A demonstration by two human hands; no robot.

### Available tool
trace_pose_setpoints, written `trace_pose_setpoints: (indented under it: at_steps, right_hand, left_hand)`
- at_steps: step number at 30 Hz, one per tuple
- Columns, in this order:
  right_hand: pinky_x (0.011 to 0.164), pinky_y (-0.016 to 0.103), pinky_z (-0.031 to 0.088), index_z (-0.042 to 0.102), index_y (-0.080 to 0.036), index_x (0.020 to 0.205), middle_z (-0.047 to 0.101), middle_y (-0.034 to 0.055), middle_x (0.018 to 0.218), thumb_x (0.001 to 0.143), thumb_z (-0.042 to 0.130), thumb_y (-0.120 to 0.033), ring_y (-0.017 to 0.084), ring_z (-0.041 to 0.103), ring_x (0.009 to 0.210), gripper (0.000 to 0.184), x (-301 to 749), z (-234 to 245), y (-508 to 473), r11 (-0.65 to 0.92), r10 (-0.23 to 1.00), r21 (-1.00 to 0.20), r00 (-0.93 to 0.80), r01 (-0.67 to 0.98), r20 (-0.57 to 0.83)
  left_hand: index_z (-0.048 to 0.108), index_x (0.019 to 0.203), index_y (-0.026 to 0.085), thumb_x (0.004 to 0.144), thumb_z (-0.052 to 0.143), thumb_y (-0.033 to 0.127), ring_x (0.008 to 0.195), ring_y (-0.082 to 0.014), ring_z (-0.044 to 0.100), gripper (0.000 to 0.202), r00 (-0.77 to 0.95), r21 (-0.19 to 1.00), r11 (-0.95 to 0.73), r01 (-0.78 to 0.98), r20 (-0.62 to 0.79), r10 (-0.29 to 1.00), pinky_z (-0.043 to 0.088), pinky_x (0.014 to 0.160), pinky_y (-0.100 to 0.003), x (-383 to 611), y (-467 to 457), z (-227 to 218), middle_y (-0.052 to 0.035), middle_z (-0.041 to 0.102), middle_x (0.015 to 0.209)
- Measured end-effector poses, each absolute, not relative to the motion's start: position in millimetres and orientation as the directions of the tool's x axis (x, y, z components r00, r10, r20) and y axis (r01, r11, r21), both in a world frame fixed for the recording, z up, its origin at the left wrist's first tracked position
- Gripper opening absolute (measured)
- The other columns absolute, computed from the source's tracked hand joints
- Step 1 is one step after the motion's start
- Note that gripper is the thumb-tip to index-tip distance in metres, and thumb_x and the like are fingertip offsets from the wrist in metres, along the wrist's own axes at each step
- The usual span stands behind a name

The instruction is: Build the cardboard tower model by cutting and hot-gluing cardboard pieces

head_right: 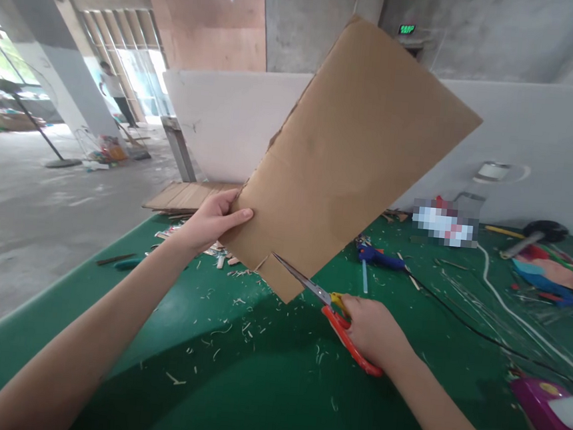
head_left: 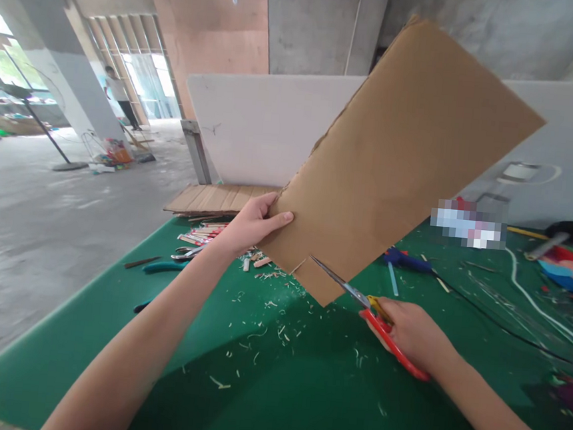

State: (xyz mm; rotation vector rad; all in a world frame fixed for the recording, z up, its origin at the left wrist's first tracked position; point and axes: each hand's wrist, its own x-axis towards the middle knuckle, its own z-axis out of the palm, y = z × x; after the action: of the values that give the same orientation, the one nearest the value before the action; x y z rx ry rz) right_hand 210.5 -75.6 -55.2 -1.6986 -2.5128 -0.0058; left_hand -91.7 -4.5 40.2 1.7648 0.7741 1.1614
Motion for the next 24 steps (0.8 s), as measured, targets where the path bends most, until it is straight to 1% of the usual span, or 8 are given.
trace_pose_setpoints:
  at_steps: [4,6,9,12,15,19,24]
  right_hand:
    - [0.063,0.035,0.051,0.063,-0.008,0.102,0.071,0.0164,0.089,0.075,0.043,-0.013,0.027,0.067,0.075,0.034,212.3,-59.0,-73.0,0.367,0.927,-0.054,-0.36,0.929,0.104]
    - [0.063,0.035,0.051,0.063,-0.01,0.103,0.072,0.016,0.089,0.076,0.045,-0.016,0.027,0.067,0.074,0.033,212.4,-60.0,-71.9,0.36,0.928,-0.077,-0.349,0.93,0.127]
    - [0.056,0.031,0.048,0.063,-0.015,0.093,0.071,0.012,0.081,0.081,0.049,-0.031,0.023,0.065,0.065,0.024,210.7,-58.4,-72.0,0.346,0.934,-0.145,-0.325,0.927,0.147]
    - [0.05,0.027,0.044,0.057,-0.02,0.075,0.066,0.0061,0.07,0.083,0.049,-0.044,0.017,0.059,0.055,0.027,208.4,-54.1,-74.2,0.345,0.937,-0.219,-0.319,0.913,0.145]
    - [0.049,0.027,0.04,0.052,-0.022,0.07,0.063,0.0035,0.064,0.084,0.049,-0.046,0.015,0.055,0.051,0.028,208.2,-50.1,-76.4,0.358,0.933,-0.229,-0.335,0.905,0.134]
    - [0.051,0.027,0.04,0.052,-0.022,0.072,0.063,0.0039,0.067,0.083,0.05,-0.048,0.016,0.056,0.055,0.029,211.1,-47.2,-77.0,0.343,0.938,-0.232,-0.321,0.91,0.126]
    - [0.054,0.027,0.042,0.055,-0.021,0.074,0.063,0.0044,0.07,0.082,0.051,-0.047,0.016,0.056,0.058,0.027,215.1,-43.2,-77.6,0.342,0.94,-0.297,-0.323,0.891,0.115]
  left_hand:
    - [0.058,0.104,0.016,0.079,0.062,0.035,0.094,-0.0224,0.061,0.032,0.367,0.898,-0.438,0.04,0.394,0.843,0.052,0.079,-0.036,-92.5,-3.2,40.1,-0.0093,0.065,0.106]
    - [0.058,0.103,0.016,0.078,0.063,0.035,0.094,-0.0228,0.061,0.032,0.362,0.901,-0.433,0.039,0.391,0.846,0.052,0.079,-0.036,-93.2,-2.3,39.6,-0.0094,0.065,0.106]
    - [0.059,0.104,0.016,0.078,0.063,0.035,0.095,-0.023,0.061,0.033,0.359,0.906,-0.422,0.033,0.383,0.851,0.052,0.08,-0.037,-94.1,-0.8,38.6,-0.0099,0.065,0.107]
    - [0.058,0.105,0.016,0.078,0.063,0.034,0.096,-0.023,0.061,0.033,0.366,0.91,-0.415,0.014,0.382,0.848,0.052,0.082,-0.037,-94.7,0.7,37.0,-0.01,0.064,0.108]
    - [0.059,0.105,0.016,0.077,0.064,0.034,0.095,-0.0231,0.062,0.034,0.36,0.906,-0.424,0.011,0.392,0.847,0.052,0.081,-0.038,-95.0,2.0,35.6,-0.0096,0.065,0.106]
    - [0.06,0.104,0.016,0.076,0.066,0.033,0.092,-0.0234,0.063,0.034,0.343,0.897,-0.443,0.007,0.414,0.843,0.053,0.079,-0.038,-95.4,2.2,36.6,-0.0092,0.066,0.103]
    - [0.06,0.102,0.015,0.076,0.067,0.032,0.094,-0.0234,0.063,0.032,0.346,0.898,-0.439,-0.033,0.422,0.838,0.054,0.08,-0.037,-97.5,-0.2,42.2,-0.0089,0.067,0.104]
